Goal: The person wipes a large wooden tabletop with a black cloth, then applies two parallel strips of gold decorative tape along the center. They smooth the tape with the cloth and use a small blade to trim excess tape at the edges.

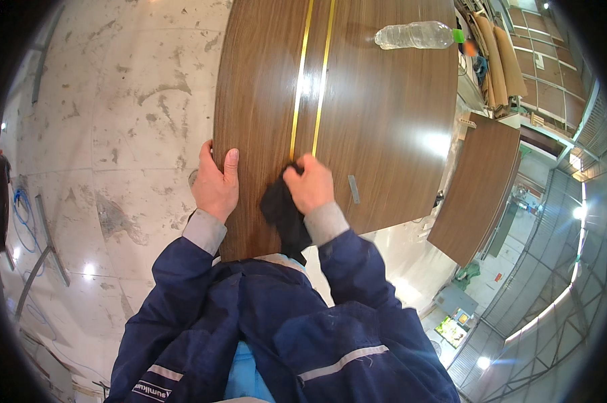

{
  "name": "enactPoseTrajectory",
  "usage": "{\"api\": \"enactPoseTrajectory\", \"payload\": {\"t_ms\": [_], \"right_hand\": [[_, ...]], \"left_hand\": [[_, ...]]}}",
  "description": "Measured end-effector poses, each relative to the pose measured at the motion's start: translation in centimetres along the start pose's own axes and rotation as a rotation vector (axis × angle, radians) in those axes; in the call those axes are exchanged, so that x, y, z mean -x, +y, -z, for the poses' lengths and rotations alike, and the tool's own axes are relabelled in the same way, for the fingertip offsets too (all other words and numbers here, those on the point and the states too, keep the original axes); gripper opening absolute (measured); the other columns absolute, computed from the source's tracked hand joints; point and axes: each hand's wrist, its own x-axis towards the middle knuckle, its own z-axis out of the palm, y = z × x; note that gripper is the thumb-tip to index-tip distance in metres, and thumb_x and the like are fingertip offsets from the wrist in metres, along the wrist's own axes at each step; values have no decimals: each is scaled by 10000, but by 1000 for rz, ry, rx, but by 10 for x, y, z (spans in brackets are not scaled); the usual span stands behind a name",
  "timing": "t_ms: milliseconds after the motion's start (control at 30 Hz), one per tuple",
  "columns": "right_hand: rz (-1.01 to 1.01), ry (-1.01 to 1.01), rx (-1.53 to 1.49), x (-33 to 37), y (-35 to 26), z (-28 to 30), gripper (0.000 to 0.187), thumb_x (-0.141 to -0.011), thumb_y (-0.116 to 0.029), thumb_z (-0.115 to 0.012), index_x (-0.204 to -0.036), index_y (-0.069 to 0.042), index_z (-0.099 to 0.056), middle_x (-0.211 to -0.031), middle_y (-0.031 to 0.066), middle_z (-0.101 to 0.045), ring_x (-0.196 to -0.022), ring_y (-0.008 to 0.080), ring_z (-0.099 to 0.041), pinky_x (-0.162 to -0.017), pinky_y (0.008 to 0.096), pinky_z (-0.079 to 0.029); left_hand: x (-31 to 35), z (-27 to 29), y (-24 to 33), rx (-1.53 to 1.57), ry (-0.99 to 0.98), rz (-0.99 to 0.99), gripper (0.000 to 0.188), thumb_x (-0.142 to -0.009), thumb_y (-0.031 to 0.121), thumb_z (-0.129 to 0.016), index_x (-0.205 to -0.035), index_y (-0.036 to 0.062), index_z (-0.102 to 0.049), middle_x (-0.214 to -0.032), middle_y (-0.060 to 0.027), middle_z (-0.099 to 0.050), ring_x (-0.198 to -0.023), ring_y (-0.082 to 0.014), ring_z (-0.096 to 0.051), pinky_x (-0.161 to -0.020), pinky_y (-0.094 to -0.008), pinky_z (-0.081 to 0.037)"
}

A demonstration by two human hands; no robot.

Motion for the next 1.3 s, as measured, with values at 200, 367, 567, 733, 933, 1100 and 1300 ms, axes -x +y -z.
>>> {"api": "enactPoseTrajectory", "payload": {"t_ms": [200,367,567,733,933,1100,1300], "right_hand": [[46,46,-7,-168,-62,44,401,-854,-339,-715,-1026,22,-740,-1051,275,-753,-1018,449,-724,-895,499,-579],[43,6,29,-49,-17,14,404,-877,-334,-719,-1063,25,-725,-1046,276,-752,-1029,442,-726,-908,498,-577],[152,102,-1,-114,-17,18,393,-891,-330,-706,-1076,16,-724,-1095,283,-742,-1061,446,-718,-932,503,-572],[-2,-4,-166,-277,-74,63,498,-818,-376,-776,-1091,40,-754,-993,250,-766,-974,419,-741,-853,484,-587],[14,-85,2,-47,-3,11,367,-837,-314,-739,-977,23,-705,-899,272,-713,-887,418,-715,-815,494,-571],[70,23,-36,-23,-2,1,366,-896,-321,-715,-1022,21,-686,-996,278,-733,-981,456,-722,-883,511,-577],[245,192,131,-259,-66,51,457,-859,-386,-726,-1079,14,-754,-1082,286,-750,-1051,470,-712,-924,516,-581]], "left_hand": [[3,0,-1,-45,-26,29,741,-1082,612,-500,-1515,12,-453,-1355,-241,-679,-1224,-421,-679,-1016,-495,-527],[0,2,1,3,-9,5,736,-1080,605,-510,-1511,11,-449,-1375,-245,-664,-1235,-426,-670,-1016,-504,-526],[0,2,2,42,-29,17,748,-1073,590,-536,-1517,-4,-432,-1395,-262,-644,-1246,-444,-660,-1007,-523,-530],[3,1,0,25,5,2,757,-1076,631,-507,-1518,19,-454,-1364,-236,-674,-1237,-413,-673,-1016,-485,-529],[2,1,0,13,-14,42,756,-1071,602,-532,-1517,-1,-435,-1381,-259,-652,-1245,-446,-661,-1005,-517,-531],[1,3,2,47,-28,19,764,-1072,600,-532,-1515,-16,-437,-1386,-266,-649,-1248,-450,-658,-1016,-517,-525],[2,-2,-1,-24,23,21,741,-1080,608,-509,-1507,5,-463,-1352,-243,-680,-1239,-422,-669,-1021,-495,-522]]}}
